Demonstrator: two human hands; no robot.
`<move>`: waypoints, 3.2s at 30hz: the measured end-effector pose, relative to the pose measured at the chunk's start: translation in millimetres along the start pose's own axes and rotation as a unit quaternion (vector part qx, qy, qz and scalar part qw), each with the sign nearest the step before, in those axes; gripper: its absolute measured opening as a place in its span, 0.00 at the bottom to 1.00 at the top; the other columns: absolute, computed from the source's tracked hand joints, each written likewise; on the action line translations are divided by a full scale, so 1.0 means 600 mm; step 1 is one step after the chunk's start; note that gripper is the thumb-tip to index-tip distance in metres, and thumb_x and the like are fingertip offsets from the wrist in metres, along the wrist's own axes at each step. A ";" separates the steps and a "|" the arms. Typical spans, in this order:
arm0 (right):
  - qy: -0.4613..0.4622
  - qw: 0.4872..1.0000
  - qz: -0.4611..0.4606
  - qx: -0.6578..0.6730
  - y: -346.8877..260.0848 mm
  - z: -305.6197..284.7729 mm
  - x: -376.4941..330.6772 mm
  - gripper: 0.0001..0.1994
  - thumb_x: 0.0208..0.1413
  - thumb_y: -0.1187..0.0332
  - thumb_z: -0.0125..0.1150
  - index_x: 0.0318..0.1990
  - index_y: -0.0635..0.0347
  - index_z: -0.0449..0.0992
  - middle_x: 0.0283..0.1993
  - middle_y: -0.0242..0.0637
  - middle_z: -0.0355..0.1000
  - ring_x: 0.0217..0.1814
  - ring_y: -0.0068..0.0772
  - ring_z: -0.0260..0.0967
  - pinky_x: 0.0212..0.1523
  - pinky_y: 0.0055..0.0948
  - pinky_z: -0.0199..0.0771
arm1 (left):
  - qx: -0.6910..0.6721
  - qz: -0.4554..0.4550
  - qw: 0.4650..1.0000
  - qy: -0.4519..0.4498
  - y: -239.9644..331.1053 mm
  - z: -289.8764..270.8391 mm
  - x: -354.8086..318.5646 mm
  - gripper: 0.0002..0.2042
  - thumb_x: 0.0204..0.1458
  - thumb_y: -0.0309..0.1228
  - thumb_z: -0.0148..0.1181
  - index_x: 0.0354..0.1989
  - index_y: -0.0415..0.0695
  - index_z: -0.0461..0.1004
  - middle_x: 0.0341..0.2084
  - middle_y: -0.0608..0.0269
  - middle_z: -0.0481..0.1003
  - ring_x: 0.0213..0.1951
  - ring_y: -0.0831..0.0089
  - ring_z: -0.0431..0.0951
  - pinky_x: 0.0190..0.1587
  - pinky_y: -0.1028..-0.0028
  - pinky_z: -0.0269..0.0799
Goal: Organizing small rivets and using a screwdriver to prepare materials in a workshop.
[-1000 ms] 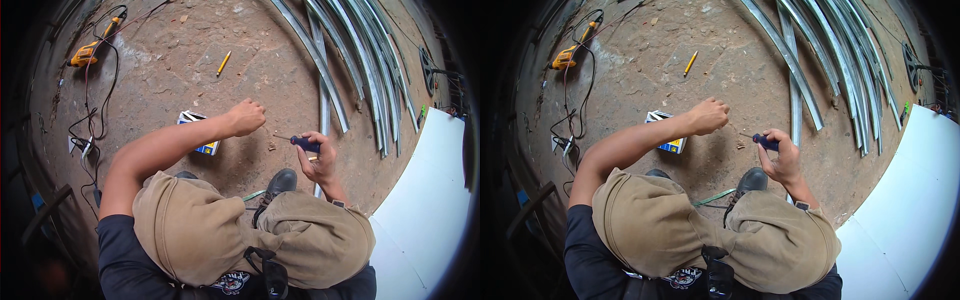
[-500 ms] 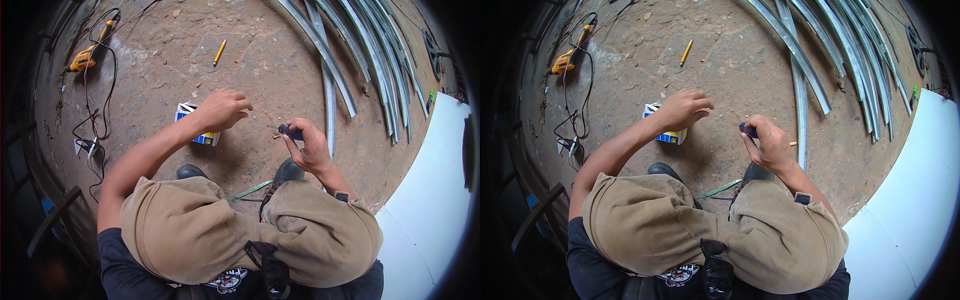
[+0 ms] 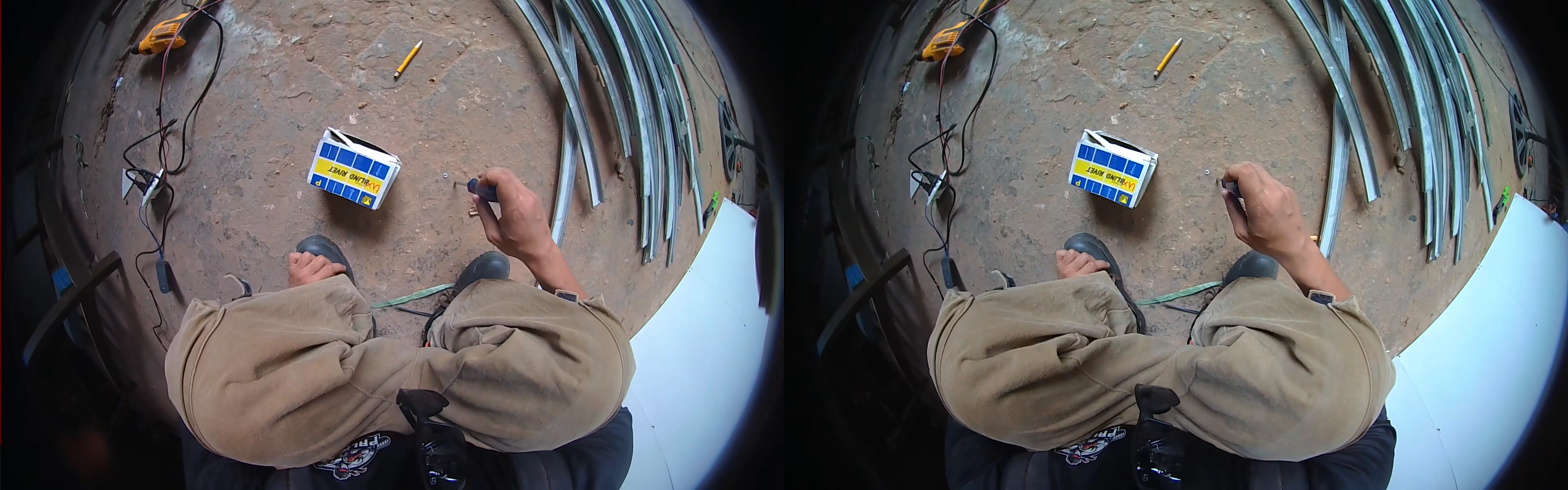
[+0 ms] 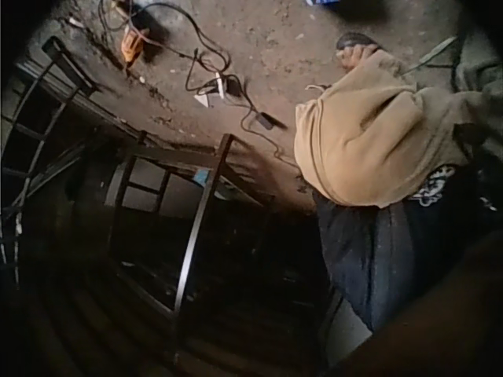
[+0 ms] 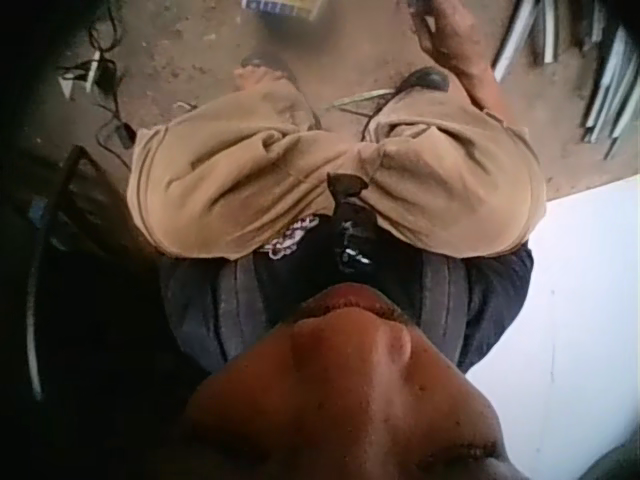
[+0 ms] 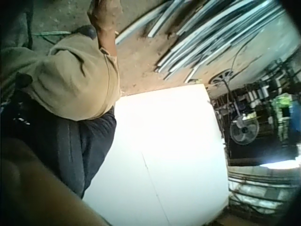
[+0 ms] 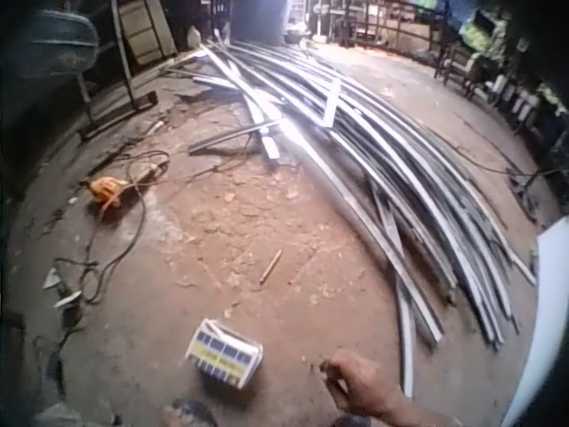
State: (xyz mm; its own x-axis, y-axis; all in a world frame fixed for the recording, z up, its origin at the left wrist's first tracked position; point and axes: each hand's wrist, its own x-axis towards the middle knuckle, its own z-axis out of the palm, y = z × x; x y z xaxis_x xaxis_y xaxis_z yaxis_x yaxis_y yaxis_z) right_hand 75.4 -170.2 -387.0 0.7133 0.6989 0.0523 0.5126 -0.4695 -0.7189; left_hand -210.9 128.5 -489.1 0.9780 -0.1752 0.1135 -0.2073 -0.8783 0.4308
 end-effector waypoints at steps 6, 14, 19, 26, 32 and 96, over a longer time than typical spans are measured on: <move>0.022 0.998 -0.060 -0.013 -0.018 -0.008 0.005 0.14 0.51 0.78 0.63 0.43 0.59 0.66 0.38 0.43 0.71 0.34 0.45 0.73 0.31 0.35 0.74 | -0.021 0.023 0.999 0.015 -0.007 0.010 0.004 0.08 0.39 0.42 0.63 0.29 0.60 0.80 0.20 0.79 0.69 0.27 0.76 0.66 0.37 0.67 0.54; 0.036 0.996 -0.078 -0.006 -0.019 0.008 0.011 0.14 0.51 0.79 0.62 0.43 0.59 0.66 0.38 0.42 0.71 0.34 0.43 0.74 0.30 0.34 0.74 | -0.017 0.029 0.999 0.026 -0.005 0.003 0.004 0.08 0.39 0.43 0.63 0.29 0.59 0.80 0.21 0.78 0.70 0.27 0.75 0.66 0.37 0.67 0.54; 0.038 0.997 -0.072 0.003 0.005 0.040 0.004 0.13 0.51 0.79 0.61 0.42 0.58 0.66 0.37 0.41 0.70 0.32 0.43 0.73 0.29 0.35 0.74 | -0.028 0.015 0.999 0.016 -0.002 -0.003 0.004 0.08 0.39 0.42 0.64 0.29 0.58 0.80 0.21 0.78 0.70 0.28 0.76 0.66 0.38 0.67 0.54; 0.026 0.998 -0.065 -0.004 -0.002 0.020 0.004 0.13 0.52 0.78 0.62 0.43 0.58 0.66 0.37 0.41 0.71 0.33 0.43 0.74 0.30 0.35 0.75 | -0.035 0.017 0.999 0.015 -0.003 -0.002 0.006 0.08 0.39 0.41 0.64 0.29 0.57 0.80 0.21 0.78 0.70 0.28 0.75 0.66 0.38 0.67 0.54; 0.034 0.996 -0.078 -0.014 -0.029 -0.007 0.015 0.14 0.51 0.78 0.63 0.43 0.59 0.66 0.37 0.41 0.72 0.32 0.41 0.74 0.30 0.33 0.76 | -0.018 0.027 0.999 0.010 -0.007 0.002 0.000 0.09 0.39 0.42 0.64 0.29 0.58 0.80 0.21 0.78 0.70 0.27 0.75 0.66 0.38 0.67 0.54; 0.066 0.996 -0.055 -0.019 0.030 0.025 0.001 0.16 0.48 0.78 0.65 0.42 0.57 0.67 0.34 0.39 0.73 0.31 0.41 0.75 0.28 0.33 0.75 | -0.029 0.012 0.999 0.008 -0.003 0.002 0.001 0.11 0.40 0.46 0.63 0.28 0.56 0.80 0.22 0.76 0.73 0.27 0.74 0.68 0.38 0.66 0.55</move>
State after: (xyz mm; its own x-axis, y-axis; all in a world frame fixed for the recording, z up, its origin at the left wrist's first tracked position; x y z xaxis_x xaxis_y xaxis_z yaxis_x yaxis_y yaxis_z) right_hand 77.9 -169.9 -410.2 0.7070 0.6717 0.2212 0.6067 -0.4153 -0.6779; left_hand -209.9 129.6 -490.7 0.9722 -0.1882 0.1392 -0.2324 -0.8467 0.4787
